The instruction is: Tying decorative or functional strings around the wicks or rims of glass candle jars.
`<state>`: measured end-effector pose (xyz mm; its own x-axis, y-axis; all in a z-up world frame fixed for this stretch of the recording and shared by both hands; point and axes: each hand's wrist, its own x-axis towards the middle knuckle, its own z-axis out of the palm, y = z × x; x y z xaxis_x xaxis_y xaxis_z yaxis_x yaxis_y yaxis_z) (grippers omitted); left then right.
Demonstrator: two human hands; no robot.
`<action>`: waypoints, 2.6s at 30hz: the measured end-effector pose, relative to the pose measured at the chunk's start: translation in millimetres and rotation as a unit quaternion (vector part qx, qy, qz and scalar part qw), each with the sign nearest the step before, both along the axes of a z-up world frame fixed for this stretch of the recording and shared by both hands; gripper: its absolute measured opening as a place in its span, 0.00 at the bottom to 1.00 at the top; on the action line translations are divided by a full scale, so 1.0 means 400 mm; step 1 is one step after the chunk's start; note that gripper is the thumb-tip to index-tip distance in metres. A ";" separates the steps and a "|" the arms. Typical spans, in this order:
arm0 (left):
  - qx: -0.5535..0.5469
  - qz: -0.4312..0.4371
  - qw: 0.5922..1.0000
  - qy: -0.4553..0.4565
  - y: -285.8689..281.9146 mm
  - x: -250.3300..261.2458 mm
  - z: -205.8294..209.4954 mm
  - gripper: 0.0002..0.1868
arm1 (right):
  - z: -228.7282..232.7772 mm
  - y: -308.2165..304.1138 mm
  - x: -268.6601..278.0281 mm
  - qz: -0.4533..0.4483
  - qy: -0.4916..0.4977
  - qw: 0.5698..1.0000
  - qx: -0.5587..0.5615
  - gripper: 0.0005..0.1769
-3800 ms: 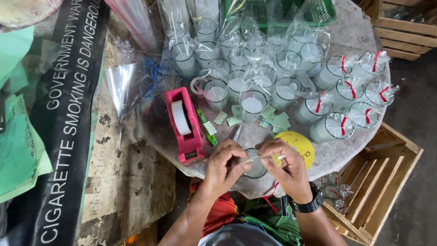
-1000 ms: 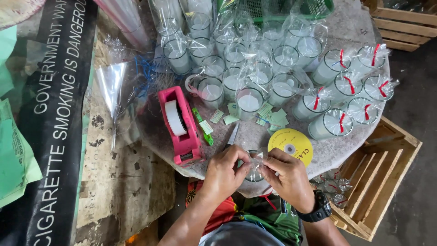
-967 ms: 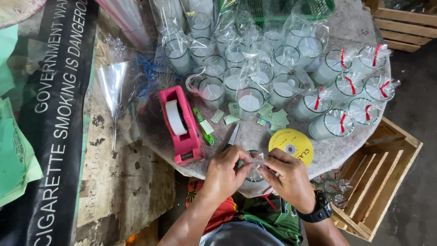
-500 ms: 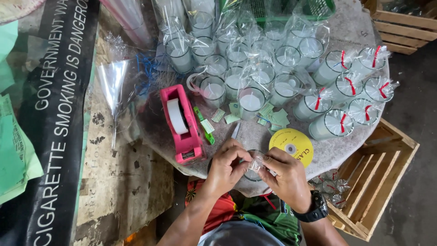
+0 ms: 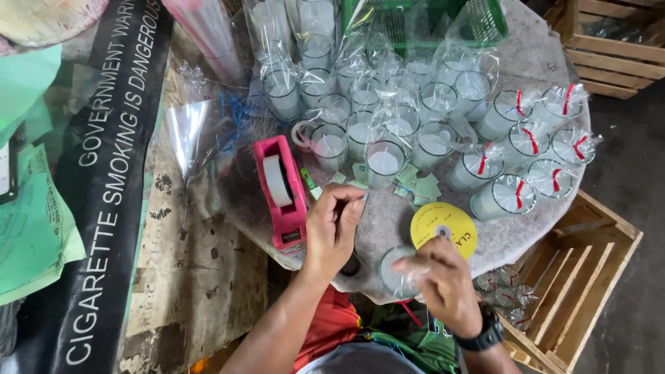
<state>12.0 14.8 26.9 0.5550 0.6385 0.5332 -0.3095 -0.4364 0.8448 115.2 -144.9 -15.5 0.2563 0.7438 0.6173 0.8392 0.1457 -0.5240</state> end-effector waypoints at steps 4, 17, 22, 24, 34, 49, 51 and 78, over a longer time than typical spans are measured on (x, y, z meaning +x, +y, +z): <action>0.018 -0.038 0.999 -0.003 -0.023 0.034 0.015 0.11 | 0.104 0.011 -0.052 -0.007 -0.051 0.999 -0.007 0.09; 0.144 -0.095 0.985 0.011 -0.067 0.021 0.054 0.13 | 0.130 0.052 -0.046 -0.026 -0.050 0.998 0.037 0.09; 0.159 -0.105 0.982 -0.016 -0.050 0.004 0.003 0.14 | 0.162 0.061 -0.029 0.009 -0.157 0.985 0.069 0.07; 0.185 -0.032 0.980 0.065 -0.028 -0.020 -0.024 0.13 | 0.157 0.066 -0.020 -0.034 -0.256 0.957 0.132 0.10; 0.163 0.016 0.964 0.209 0.026 -0.131 0.059 0.05 | 0.140 0.044 0.024 0.004 -0.275 0.960 0.061 0.06; 0.402 -0.066 0.890 0.204 -0.025 -0.015 0.144 0.07 | 0.132 0.062 0.003 0.106 -0.008 0.993 0.044 0.16; 0.414 -0.077 0.890 0.178 -0.022 -0.015 0.145 0.08 | 0.107 0.059 0.010 0.131 0.032 0.991 -0.003 0.10; -0.090 -0.298 0.948 0.064 -0.172 -0.038 -0.090 0.06 | 0.121 0.069 0.071 0.085 0.434 0.885 0.148 0.08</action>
